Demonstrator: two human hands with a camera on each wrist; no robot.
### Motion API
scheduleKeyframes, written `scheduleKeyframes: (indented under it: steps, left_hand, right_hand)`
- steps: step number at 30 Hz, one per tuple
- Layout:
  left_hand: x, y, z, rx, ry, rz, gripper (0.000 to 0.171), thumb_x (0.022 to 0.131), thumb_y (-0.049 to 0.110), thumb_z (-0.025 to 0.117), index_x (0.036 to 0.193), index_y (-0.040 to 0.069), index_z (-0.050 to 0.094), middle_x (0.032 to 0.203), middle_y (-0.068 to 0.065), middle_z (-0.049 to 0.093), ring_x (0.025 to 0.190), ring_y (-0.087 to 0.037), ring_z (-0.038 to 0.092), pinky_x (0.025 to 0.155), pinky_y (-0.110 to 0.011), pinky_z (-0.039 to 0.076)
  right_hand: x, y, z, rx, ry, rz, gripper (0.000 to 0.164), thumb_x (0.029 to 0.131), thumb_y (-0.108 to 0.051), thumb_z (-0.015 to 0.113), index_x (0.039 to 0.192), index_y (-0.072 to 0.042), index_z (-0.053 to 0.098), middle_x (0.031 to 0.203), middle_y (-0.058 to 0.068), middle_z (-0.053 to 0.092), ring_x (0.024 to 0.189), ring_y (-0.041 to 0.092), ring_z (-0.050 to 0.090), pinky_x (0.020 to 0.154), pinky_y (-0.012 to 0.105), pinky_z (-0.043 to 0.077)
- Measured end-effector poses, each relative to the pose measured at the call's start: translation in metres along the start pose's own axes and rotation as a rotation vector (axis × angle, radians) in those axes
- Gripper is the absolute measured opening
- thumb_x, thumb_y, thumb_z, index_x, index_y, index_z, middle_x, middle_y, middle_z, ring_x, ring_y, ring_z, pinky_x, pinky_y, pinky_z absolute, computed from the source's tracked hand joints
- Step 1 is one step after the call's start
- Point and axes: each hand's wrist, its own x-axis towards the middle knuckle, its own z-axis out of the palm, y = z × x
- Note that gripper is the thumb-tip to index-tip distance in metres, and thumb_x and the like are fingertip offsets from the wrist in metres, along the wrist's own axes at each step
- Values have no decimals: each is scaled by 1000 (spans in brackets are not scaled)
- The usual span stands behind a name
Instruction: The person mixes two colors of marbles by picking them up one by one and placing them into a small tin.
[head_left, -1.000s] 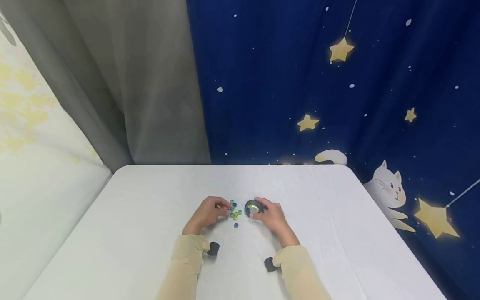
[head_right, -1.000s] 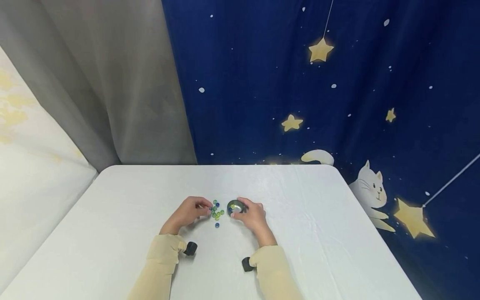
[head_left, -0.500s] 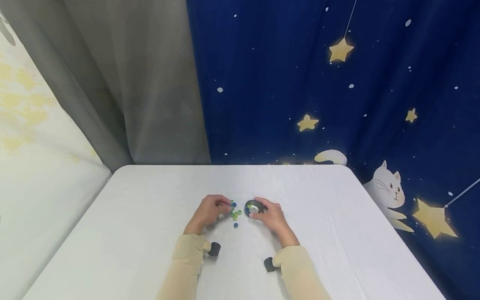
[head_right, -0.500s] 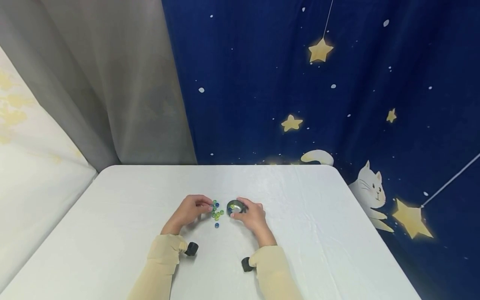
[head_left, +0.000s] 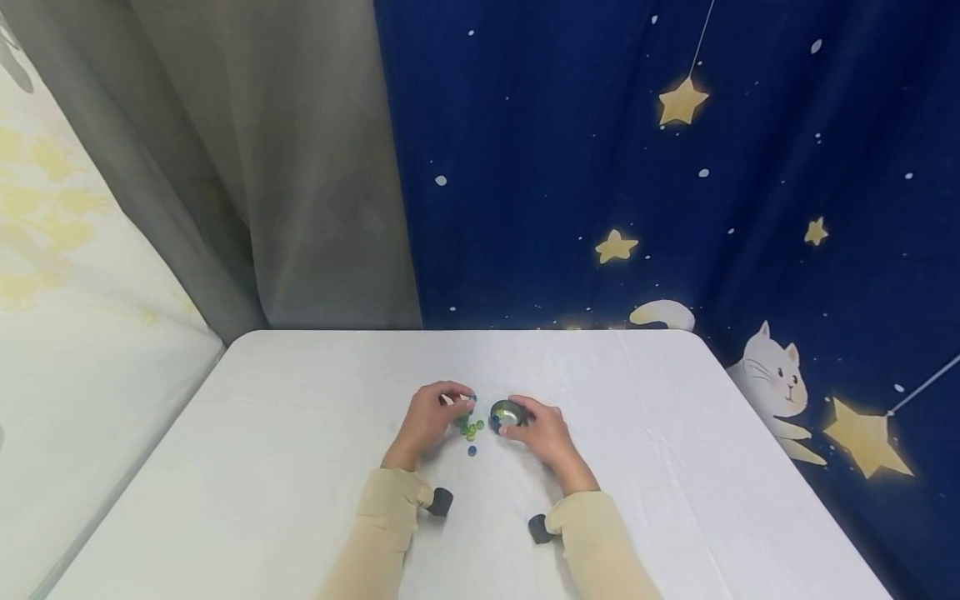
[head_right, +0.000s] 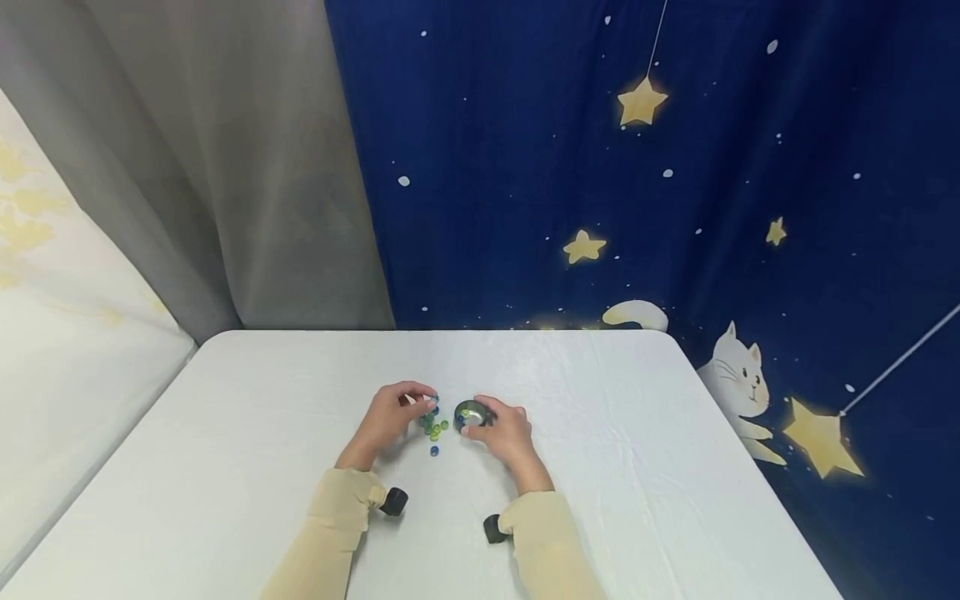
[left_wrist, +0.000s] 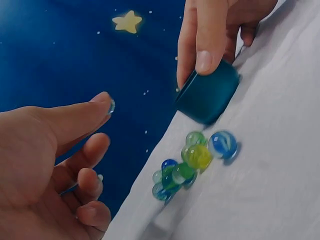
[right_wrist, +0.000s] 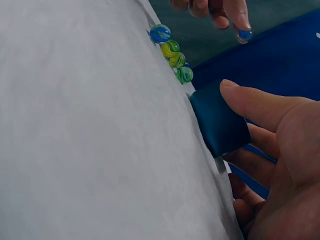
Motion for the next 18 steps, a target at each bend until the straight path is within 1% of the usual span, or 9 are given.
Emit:
scheduleKeyframes:
  steps: [4,6,13,18]
  left_hand:
    - [3,0,5,-29,42,13,12,83,13,77,95,13,75,77,3,59,72,-15,50,67,-29,43]
    - [3,1,8,-40,55,8,13,83,14,77,96,13,75,78,3,59,72,-15,50,67,-29,43]
    - [1,8,21,-46,77,-8,14,86,20,75,99,16,74,80,4,58,71,-15,49,65,-29,42]
    - [-1,14,25,-44,92,-2,14,86,19,75,100,16,74,80,4,59,71,-15,50,64,-28,43]
  right_hand:
    - [1,0,2,-3,11,-23,56,75,-22,84,126,-15,65,127,9,63,124,33,52,103,51,35]
    - [1,1,2,-7,8,-20,56,75,-22,84,126,-16,65,127,9,63,124,33,52,103,52,35]
    - [1,1,1,-14,4,-4,56,76,-24,83,127,-17,64,129,8,62,126,34,50,104,53,34]
    - [2,2,2,-21,10,-7,55,75,-23,84,127,-16,65,128,8,62,125,36,49,103,53,34]
